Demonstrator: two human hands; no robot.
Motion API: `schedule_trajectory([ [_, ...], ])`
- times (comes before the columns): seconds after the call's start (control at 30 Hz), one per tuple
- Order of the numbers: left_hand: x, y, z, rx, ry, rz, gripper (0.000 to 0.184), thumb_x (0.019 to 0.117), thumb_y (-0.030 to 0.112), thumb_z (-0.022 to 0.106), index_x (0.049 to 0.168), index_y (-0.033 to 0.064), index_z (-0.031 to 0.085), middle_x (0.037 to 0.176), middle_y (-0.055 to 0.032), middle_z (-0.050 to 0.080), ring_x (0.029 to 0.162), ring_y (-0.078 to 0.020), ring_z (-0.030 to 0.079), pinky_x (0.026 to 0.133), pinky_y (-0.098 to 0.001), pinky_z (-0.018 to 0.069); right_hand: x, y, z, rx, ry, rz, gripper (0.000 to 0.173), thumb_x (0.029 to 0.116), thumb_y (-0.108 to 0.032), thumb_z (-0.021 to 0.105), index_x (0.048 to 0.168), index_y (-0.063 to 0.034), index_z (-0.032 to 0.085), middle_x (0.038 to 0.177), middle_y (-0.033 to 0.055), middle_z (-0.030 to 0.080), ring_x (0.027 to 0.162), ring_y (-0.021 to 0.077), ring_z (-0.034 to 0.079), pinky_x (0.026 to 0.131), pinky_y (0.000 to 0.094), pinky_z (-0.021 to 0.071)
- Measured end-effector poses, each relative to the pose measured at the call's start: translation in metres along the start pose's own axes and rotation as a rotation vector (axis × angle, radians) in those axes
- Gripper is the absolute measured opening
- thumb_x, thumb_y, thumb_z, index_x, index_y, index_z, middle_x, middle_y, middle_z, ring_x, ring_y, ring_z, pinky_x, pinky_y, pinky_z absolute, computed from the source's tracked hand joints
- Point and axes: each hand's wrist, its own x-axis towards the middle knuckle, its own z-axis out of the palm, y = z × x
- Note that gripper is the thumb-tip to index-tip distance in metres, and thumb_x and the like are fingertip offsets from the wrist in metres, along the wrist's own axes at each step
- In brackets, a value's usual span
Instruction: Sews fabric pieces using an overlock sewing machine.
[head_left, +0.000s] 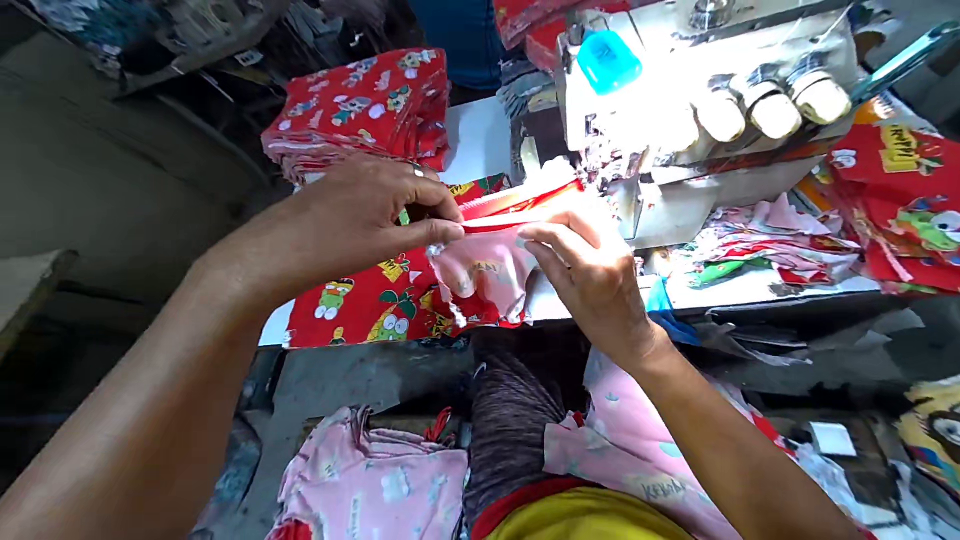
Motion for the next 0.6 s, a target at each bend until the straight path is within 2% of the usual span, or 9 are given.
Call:
schedule_trajectory([
  [0.1, -0.001, 0.004, 0.0, -0.014, -0.005, 0.04, 0.03, 0.0923, 0.046, 0.064, 0.094, 0.0174, 0.074, 0.086, 0.0087, 0.062, 0.077, 0.0032, 0.057, 0.069, -0.0153, 0.0458, 0.012, -0.006, 0.004, -0.041, -0.059, -0.027, 0.017, 0.0959, -0.015, 0.069, 0.107, -0.0032, 0.076, 0.106, 0.0138, 0.069, 0.103, 0.0283, 0.065, 0.088, 0.0425, 0.05],
  [0.2, -0.003, 0.004, 0.004, -0.002, -0.017, 0.03, 0.033, 0.0874, 0.049, 0.068, 0.095, 0.0178, 0.074, 0.086, 0.0074, 0.062, 0.075, 0.0003, 0.055, 0.067, -0.0184, 0.0444, 0.017, -0.013, 0.009, 0.069, -0.081, -0.042, 0.01, 0.0953, -0.015, 0.07, 0.095, -0.005, 0.074, 0.101, 0.0102, 0.068, 0.099, 0.0234, 0.064, 0.085, 0.0375, 0.0512],
  [0.3, -0.004, 0.001, 0.009, 0.035, -0.02, 0.037, 0.033, 0.0884, 0.049, 0.066, 0.097, 0.0177, 0.074, 0.086, 0.006, 0.062, 0.075, -0.0033, 0.056, 0.069, -0.0227, 0.0459, 0.016, -0.018, 0.008, 0.106, -0.046, -0.036, 0.009, 0.0965, -0.012, 0.069, 0.097, -0.004, 0.074, 0.096, 0.0087, 0.07, 0.091, 0.0203, 0.067, 0.081, 0.0363, 0.0528],
  [0.4, -0.002, 0.002, 0.013, 0.07, -0.017, 0.048, 0.027, 0.0909, 0.041, 0.065, 0.097, 0.0164, 0.075, 0.086, 0.0022, 0.061, 0.075, -0.0082, 0.057, 0.068, -0.0277, 0.0468, 0.014, -0.018, 0.004, 0.092, -0.023, -0.018, 0.01, 0.0972, -0.012, 0.068, 0.098, -0.0048, 0.074, 0.093, 0.0071, 0.071, 0.087, 0.0179, 0.067, 0.077, 0.0347, 0.0518],
  [0.47, -0.001, 0.003, 0.014, 0.095, 0.003, 0.069, 0.025, 0.0943, 0.037, 0.062, 0.095, 0.0162, 0.076, 0.085, 0.001, 0.061, 0.075, -0.0105, 0.058, 0.067, -0.03, 0.0467, 0.012, -0.016, 0.002, 0.068, 0.008, -0.018, 0.01, 0.0972, -0.011, 0.068, 0.1, -0.0038, 0.074, 0.097, 0.0087, 0.071, 0.091, 0.019, 0.068, 0.079, 0.0346, 0.0526],
  [0.53, 0.0, 0.004, 0.014, 0.086, 0.024, 0.081, 0.028, 0.0966, 0.04, 0.058, 0.094, 0.018, 0.075, 0.089, 0.0036, 0.06, 0.077, -0.0071, 0.057, 0.067, -0.0264, 0.0453, 0.004, -0.016, -0.004, 0.013, 0.028, 0.031, 0.012, 0.0985, -0.013, 0.067, 0.104, -0.0026, 0.072, 0.1, 0.0103, 0.07, 0.093, 0.0198, 0.068, 0.08, 0.0344, 0.0538],
  [0.6, 0.001, 0.005, 0.011, 0.011, 0.047, 0.087, 0.027, 0.0967, 0.043, 0.056, 0.09, 0.0211, 0.071, 0.098, 0.0079, 0.061, 0.08, 0.0014, 0.054, 0.068, -0.018, 0.0441, -0.01, -0.015, -0.007, -0.02, -0.036, 0.145, 0.015, 0.0995, -0.016, 0.066, 0.101, -0.0026, 0.07, 0.085, 0.0069, 0.066, 0.07, 0.0155, 0.063, 0.062, 0.0313, 0.0527],
])
